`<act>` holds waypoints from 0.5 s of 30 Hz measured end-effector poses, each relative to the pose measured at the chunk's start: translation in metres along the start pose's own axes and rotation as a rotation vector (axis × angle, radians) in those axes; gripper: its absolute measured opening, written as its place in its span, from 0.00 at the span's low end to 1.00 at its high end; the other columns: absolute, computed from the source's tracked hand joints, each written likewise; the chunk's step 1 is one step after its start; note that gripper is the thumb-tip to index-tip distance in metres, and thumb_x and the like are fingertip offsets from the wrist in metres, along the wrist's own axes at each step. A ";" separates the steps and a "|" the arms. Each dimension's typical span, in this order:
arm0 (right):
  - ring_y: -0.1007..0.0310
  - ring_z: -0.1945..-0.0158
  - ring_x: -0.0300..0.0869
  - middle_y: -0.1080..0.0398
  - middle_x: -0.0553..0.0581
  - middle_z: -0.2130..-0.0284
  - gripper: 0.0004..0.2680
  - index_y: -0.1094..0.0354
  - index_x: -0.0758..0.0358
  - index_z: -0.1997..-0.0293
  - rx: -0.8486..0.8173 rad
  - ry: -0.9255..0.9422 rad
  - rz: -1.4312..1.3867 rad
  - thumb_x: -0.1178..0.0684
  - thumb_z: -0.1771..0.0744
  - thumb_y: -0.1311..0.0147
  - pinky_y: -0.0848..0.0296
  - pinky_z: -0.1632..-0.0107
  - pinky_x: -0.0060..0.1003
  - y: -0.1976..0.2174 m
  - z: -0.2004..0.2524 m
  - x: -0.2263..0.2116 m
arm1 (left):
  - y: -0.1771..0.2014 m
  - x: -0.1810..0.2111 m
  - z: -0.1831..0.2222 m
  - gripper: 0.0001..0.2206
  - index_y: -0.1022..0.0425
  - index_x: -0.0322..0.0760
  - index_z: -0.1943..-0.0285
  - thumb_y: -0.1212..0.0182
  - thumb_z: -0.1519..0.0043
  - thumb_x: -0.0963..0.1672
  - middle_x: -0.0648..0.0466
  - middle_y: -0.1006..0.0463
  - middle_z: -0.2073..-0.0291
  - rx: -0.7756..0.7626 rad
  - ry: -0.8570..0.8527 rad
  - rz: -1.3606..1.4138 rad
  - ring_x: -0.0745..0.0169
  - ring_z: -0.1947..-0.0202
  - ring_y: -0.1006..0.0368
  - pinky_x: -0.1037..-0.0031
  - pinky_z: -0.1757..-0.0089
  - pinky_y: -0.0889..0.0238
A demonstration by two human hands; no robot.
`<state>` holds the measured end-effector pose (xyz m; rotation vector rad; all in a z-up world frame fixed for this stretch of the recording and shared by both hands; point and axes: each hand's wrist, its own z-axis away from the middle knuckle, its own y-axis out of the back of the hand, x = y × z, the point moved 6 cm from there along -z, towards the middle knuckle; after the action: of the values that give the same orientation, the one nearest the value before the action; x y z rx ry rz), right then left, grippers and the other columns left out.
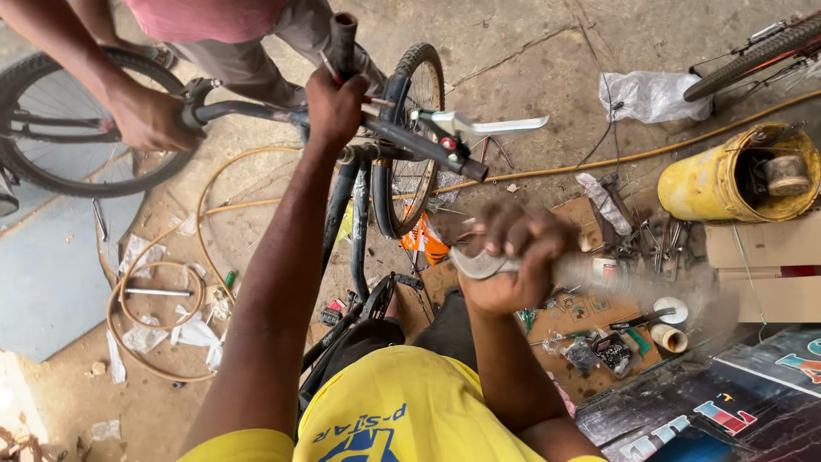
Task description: The person repairs a bicycle by removing and installing components on the handlebars. They use a screwdriver to loosen screws, remove the handlebar grips and brake levers, and then install a new brake cable by threading it through the housing and securing it to the brake lever before reattaching the lever and grips to the handlebars.
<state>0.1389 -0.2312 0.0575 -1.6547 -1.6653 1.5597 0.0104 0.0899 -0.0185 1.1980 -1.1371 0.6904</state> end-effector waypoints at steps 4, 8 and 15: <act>0.39 0.74 0.34 0.44 0.45 0.75 0.10 0.34 0.62 0.56 -0.104 -1.430 -0.783 0.46 0.26 0.54 0.32 0.62 0.36 -0.043 0.058 0.105 | -0.002 0.003 0.004 0.09 0.23 0.25 0.62 0.38 0.43 0.41 0.47 0.19 0.73 -0.014 -0.024 -0.110 0.60 0.72 0.22 0.68 0.66 0.28; 0.40 0.76 0.34 0.45 0.46 0.78 0.11 0.34 0.62 0.56 -0.020 -1.332 -0.766 0.45 0.26 0.53 0.31 0.66 0.38 -0.045 0.053 0.092 | -0.004 0.002 0.010 0.12 0.26 0.24 0.57 0.41 0.47 0.40 0.47 0.20 0.72 -0.026 0.033 0.003 0.60 0.72 0.19 0.67 0.66 0.22; 0.43 0.75 0.36 0.44 0.47 0.76 0.08 0.37 0.60 0.56 0.082 -0.624 -0.201 0.47 0.26 0.52 0.33 0.63 0.39 -0.019 0.029 0.050 | -0.001 -0.007 0.014 0.08 0.25 0.29 0.57 0.39 0.40 0.42 0.46 0.19 0.72 0.043 0.133 0.098 0.62 0.75 0.21 0.69 0.71 0.25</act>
<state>0.0921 -0.1971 0.0406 -0.9640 -1.9361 2.1359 0.0043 0.0769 -0.0259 1.1209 -1.0795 0.8603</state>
